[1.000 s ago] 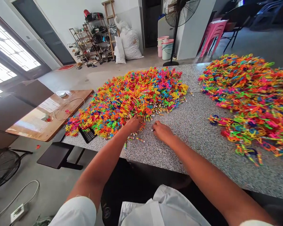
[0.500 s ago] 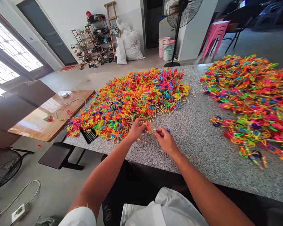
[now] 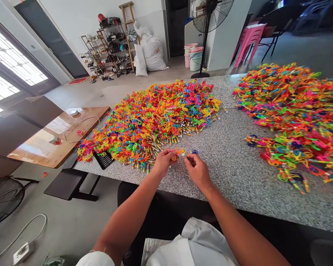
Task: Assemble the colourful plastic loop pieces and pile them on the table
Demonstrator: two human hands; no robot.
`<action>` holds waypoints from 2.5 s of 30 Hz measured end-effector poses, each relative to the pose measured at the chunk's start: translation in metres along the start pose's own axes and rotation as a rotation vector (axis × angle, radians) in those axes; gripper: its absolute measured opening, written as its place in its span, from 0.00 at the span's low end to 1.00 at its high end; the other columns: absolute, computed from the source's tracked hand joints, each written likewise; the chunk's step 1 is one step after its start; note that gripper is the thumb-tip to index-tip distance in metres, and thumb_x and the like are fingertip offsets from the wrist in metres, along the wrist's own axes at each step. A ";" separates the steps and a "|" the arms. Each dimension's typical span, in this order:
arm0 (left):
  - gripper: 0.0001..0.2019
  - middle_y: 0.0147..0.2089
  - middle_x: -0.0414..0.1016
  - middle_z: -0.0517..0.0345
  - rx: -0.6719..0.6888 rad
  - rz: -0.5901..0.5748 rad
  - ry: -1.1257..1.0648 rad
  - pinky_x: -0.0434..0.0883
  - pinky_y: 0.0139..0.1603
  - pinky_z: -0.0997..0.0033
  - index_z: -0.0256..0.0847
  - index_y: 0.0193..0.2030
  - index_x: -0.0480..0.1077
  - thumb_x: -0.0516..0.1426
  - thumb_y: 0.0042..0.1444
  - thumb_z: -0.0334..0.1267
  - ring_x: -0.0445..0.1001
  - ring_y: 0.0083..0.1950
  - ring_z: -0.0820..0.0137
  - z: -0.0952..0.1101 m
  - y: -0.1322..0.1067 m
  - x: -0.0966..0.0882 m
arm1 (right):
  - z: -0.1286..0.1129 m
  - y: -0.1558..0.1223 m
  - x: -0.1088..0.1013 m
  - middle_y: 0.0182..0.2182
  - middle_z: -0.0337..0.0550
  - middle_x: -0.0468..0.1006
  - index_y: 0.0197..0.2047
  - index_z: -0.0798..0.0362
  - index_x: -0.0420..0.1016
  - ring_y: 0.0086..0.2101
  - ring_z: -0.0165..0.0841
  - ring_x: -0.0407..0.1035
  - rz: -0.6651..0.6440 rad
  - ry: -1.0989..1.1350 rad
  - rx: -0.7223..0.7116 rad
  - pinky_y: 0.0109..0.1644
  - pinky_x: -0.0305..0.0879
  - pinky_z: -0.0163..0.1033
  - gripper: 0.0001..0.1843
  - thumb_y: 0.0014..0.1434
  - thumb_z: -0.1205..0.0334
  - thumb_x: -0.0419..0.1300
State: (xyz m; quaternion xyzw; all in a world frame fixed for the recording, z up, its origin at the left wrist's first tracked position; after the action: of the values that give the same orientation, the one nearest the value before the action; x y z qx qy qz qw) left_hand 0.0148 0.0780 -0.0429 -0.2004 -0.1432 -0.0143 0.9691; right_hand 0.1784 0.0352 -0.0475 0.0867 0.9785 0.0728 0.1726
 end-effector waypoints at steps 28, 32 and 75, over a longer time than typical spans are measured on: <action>0.15 0.30 0.72 0.60 0.069 -0.167 0.264 0.78 0.38 0.69 0.37 0.30 0.70 0.66 0.53 0.47 0.72 0.32 0.74 -0.009 -0.015 0.019 | -0.003 -0.002 -0.009 0.38 0.44 0.82 0.43 0.48 0.77 0.37 0.38 0.77 -0.143 -0.058 -0.155 0.44 0.72 0.43 0.12 0.66 0.51 0.57; 0.12 0.30 0.73 0.59 0.024 -0.215 0.269 0.77 0.39 0.69 0.37 0.29 0.69 0.65 0.54 0.42 0.73 0.32 0.74 -0.007 -0.017 0.024 | 0.001 -0.004 -0.016 0.38 0.45 0.82 0.43 0.49 0.76 0.36 0.38 0.76 -0.121 -0.077 -0.158 0.43 0.72 0.43 0.12 0.67 0.51 0.57; 0.12 0.40 0.80 0.49 0.018 -0.516 0.301 0.79 0.39 0.64 0.37 0.38 0.73 0.63 0.51 0.43 0.82 0.42 0.59 0.010 -0.020 -0.045 | 0.001 0.058 -0.004 0.38 0.46 0.81 0.47 0.51 0.78 0.38 0.36 0.74 -0.244 -0.342 -0.037 0.41 0.66 0.38 0.10 0.65 0.64 0.57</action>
State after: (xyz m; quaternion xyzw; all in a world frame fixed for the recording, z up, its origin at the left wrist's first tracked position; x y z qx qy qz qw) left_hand -0.0331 0.0622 -0.0396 -0.1445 -0.0444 -0.2883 0.9455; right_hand 0.1909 0.0910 -0.0377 -0.0245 0.9367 0.0534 0.3453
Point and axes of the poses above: each hand's wrist, its own y-axis towards the middle knuckle, its own x-axis out of the palm, z = x × y, the point moved 5 cm from there along y, towards the middle knuckle
